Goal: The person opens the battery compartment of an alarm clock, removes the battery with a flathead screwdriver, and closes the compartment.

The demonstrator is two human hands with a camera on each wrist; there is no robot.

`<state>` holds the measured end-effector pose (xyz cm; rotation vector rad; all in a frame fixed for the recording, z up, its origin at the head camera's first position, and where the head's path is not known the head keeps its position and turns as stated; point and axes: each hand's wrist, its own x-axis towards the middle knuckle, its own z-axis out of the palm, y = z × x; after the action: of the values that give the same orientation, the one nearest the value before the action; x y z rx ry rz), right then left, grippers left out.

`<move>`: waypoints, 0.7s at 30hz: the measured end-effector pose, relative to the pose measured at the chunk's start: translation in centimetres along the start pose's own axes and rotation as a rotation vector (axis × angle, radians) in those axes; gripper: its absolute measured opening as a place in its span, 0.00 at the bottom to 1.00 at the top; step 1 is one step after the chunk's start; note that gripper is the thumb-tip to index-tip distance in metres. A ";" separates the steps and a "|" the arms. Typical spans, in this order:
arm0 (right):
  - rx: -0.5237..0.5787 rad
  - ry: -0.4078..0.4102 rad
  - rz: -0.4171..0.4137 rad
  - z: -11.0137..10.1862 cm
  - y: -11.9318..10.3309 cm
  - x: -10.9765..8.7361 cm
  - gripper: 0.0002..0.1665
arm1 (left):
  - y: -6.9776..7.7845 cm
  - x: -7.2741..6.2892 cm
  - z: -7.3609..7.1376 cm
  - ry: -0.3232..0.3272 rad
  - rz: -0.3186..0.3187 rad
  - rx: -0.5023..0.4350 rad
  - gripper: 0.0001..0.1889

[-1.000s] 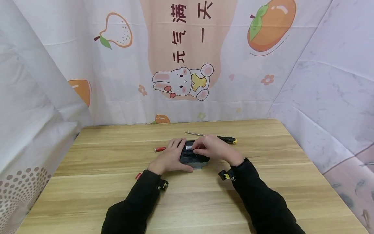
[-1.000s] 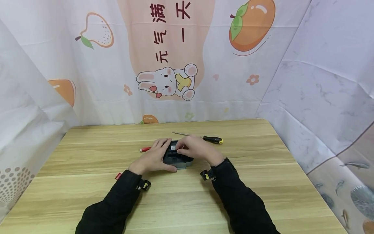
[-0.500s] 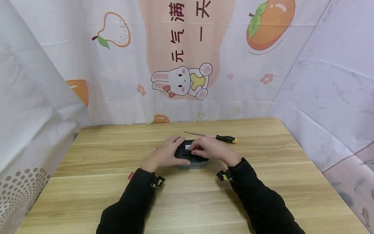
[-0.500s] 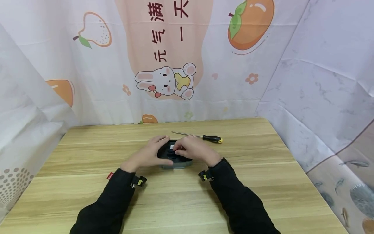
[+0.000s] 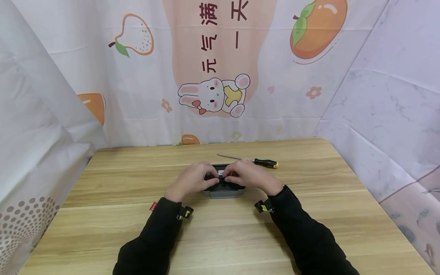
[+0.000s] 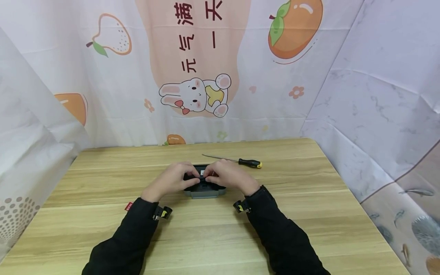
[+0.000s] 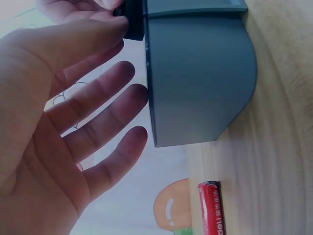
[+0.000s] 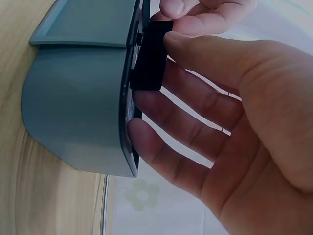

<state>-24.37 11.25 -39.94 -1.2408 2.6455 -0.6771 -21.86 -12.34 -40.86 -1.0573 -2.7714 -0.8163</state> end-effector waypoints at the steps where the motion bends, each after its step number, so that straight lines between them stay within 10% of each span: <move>1: 0.001 0.000 -0.005 0.0 0.0 0.0 0.06 | 0.0 0.0 0.0 0.002 0.001 0.004 0.04; 21: 0.007 -0.049 0.016 -0.5 0.5 -0.4 0.08 | -0.4 0.2 0.7 0.004 -0.025 0.036 0.03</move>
<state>-24.59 12.00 -39.73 -1.2167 2.6088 -0.6439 -22.16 -12.13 -41.62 -1.0161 -2.7908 -0.7672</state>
